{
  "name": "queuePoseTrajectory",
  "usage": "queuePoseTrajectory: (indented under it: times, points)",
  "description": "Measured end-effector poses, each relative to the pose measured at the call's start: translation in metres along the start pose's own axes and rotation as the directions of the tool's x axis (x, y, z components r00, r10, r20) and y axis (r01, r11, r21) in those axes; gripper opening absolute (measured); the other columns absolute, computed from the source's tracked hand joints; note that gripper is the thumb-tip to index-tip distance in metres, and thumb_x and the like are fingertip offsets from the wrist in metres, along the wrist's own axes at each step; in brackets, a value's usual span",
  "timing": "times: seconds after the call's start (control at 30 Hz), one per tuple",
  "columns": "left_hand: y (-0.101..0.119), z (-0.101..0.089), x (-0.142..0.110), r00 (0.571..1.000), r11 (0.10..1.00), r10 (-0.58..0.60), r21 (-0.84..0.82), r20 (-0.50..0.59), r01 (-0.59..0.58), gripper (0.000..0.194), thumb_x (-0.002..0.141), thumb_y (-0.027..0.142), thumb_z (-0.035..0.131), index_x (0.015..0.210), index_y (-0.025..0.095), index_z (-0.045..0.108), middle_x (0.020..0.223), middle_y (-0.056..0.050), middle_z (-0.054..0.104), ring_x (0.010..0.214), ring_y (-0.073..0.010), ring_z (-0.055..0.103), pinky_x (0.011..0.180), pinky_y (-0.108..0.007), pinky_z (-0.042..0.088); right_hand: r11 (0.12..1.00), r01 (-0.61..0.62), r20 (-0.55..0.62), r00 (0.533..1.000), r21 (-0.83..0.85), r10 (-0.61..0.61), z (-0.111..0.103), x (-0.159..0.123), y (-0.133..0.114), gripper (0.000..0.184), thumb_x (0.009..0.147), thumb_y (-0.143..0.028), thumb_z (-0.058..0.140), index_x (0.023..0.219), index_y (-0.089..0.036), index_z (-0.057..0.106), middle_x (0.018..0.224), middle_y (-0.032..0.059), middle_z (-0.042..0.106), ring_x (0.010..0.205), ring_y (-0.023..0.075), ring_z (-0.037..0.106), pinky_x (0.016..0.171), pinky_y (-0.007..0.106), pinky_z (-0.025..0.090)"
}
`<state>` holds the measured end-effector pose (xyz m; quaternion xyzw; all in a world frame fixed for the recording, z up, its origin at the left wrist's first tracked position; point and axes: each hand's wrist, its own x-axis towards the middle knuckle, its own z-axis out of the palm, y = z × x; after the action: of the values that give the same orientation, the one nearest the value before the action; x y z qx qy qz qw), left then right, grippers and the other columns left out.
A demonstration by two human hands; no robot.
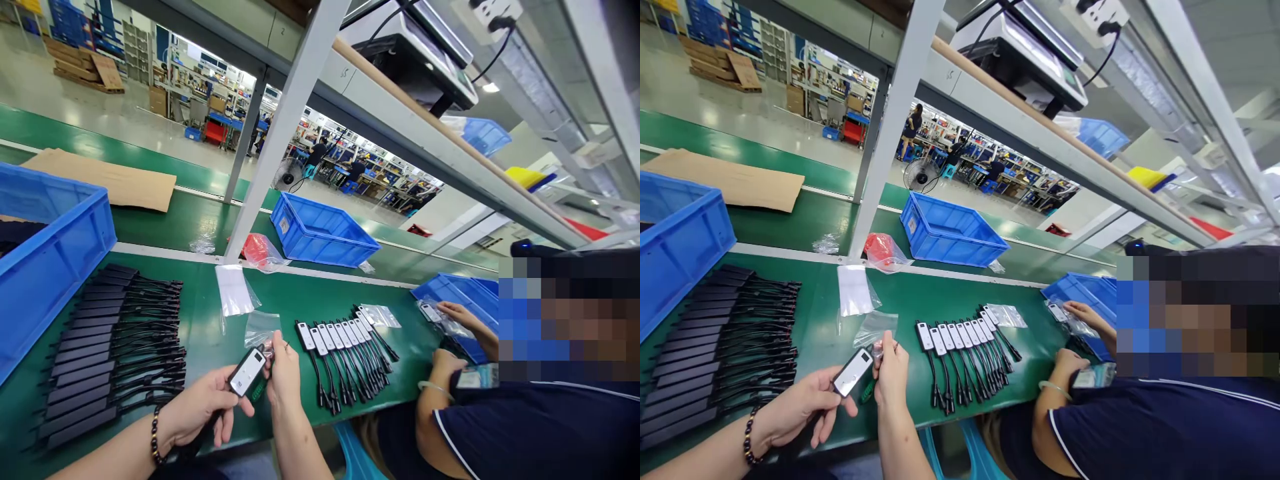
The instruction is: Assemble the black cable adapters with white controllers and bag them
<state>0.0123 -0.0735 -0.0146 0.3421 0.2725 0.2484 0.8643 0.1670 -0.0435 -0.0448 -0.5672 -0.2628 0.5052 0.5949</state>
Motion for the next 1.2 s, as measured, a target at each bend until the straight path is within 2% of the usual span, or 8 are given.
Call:
queuePoseTrajectory:
  times: [0.1, 0.2, 0.4, 0.53, 0.7, 0.93, 1.1, 1.2]
  points:
    - [0.000, -0.001, -0.002, 0.999, 0.999, 0.039, -0.030, 0.001, -0.039, 0.062, 0.077, 0.015, 0.051, 0.134, 0.020, 0.027, 0.082, -0.012, 0.067, 0.041, -0.0109, 0.058, 0.033, -0.015, 0.040, 0.998, 0.025, 0.051, 0.998, -0.050, -0.022, 0.000, -0.004, 0.002, 0.046, 0.074, -0.059, 0.052, 0.058, -0.016, 0.048, 0.037, -0.0084, 0.031, 0.031, 0.0043, 0.024, 0.029, 0.016, 0.017]
    - [0.000, -0.002, -0.004, 0.999, 0.997, 0.037, -0.066, 0.025, -0.036, 0.076, 0.079, 0.017, 0.052, 0.139, 0.024, 0.007, 0.084, -0.014, 0.068, 0.044, -0.0137, 0.061, 0.034, -0.016, 0.042, 0.993, 0.052, 0.124, 0.992, -0.109, -0.039, 0.001, -0.009, 0.002, 0.049, 0.073, -0.061, 0.051, 0.053, -0.017, 0.043, 0.037, -0.0083, 0.032, 0.030, 0.0034, 0.023, 0.028, 0.016, 0.016]
    - [-0.002, -0.001, -0.008, 0.999, 0.996, 0.035, -0.080, 0.041, -0.032, 0.086, 0.079, 0.024, 0.056, 0.138, 0.029, -0.006, 0.085, -0.013, 0.067, 0.049, -0.0183, 0.064, 0.037, -0.019, 0.044, 0.975, -0.038, 0.300, 0.948, -0.219, 0.104, -0.008, -0.012, -0.005, 0.051, 0.075, -0.064, 0.045, 0.056, -0.016, 0.047, 0.033, -0.0084, 0.032, 0.027, 0.0039, 0.020, 0.026, 0.016, 0.013]
    - [-0.003, -0.001, -0.011, 0.997, 0.999, 0.050, -0.004, -0.051, -0.051, 0.084, 0.080, 0.026, 0.055, 0.138, 0.032, -0.005, 0.083, -0.010, 0.067, 0.049, -0.0184, 0.064, 0.038, -0.020, 0.044, 0.936, 0.157, 0.252, 0.965, -0.314, -0.077, -0.022, -0.014, -0.017, 0.040, 0.076, -0.054, 0.052, 0.076, -0.015, 0.059, 0.048, -0.0052, 0.046, 0.033, 0.0047, 0.027, 0.030, 0.017, 0.022]
    - [-0.006, 0.002, -0.016, 0.989, 0.996, 0.033, 0.088, -0.147, -0.020, 0.081, 0.080, 0.025, 0.051, 0.138, 0.032, -0.005, 0.082, -0.009, 0.066, 0.049, -0.0184, 0.064, 0.038, -0.020, 0.045, 0.734, 0.444, 0.326, 0.893, -0.514, -0.312, -0.019, -0.020, -0.033, 0.025, 0.074, -0.034, 0.060, 0.093, -0.019, 0.064, 0.079, 0.0011, 0.058, 0.052, 0.0088, 0.041, 0.051, 0.021, 0.038]
    - [-0.019, 0.005, -0.019, 0.971, 0.987, 0.022, 0.160, -0.237, 0.016, 0.076, 0.080, 0.016, 0.044, 0.138, 0.032, -0.002, 0.080, -0.007, 0.065, 0.049, -0.0192, 0.064, 0.038, -0.022, 0.045, 0.486, 0.606, 0.496, 0.795, -0.630, -0.349, -0.003, -0.018, -0.031, 0.015, 0.077, -0.018, 0.050, 0.067, -0.020, 0.061, 0.066, 0.0000, 0.053, 0.061, 0.0129, 0.048, 0.056, 0.022, 0.036]
    - [-0.022, 0.008, -0.013, 0.939, 0.994, 0.068, 0.106, -0.336, -0.034, 0.072, 0.081, 0.018, 0.043, 0.135, 0.032, -0.001, 0.081, -0.006, 0.064, 0.047, -0.0169, 0.063, 0.038, -0.021, 0.044, 0.276, 0.737, 0.648, 0.675, -0.617, -0.353, -0.008, -0.025, -0.026, 0.016, 0.075, -0.009, 0.044, 0.074, -0.019, 0.057, 0.073, 0.0015, 0.052, 0.061, 0.0123, 0.047, 0.057, 0.022, 0.035]
    - [-0.025, 0.010, -0.008, 0.927, 0.995, 0.090, 0.082, -0.364, -0.064, 0.062, 0.080, 0.023, 0.046, 0.131, 0.028, 0.011, 0.081, -0.006, 0.063, 0.045, -0.0152, 0.061, 0.037, -0.020, 0.042, 0.145, 0.792, 0.729, 0.604, -0.592, -0.322, -0.012, -0.034, -0.022, 0.018, 0.074, -0.008, 0.043, 0.076, -0.019, 0.056, 0.074, 0.0021, 0.050, 0.061, 0.0124, 0.047, 0.056, 0.022, 0.034]
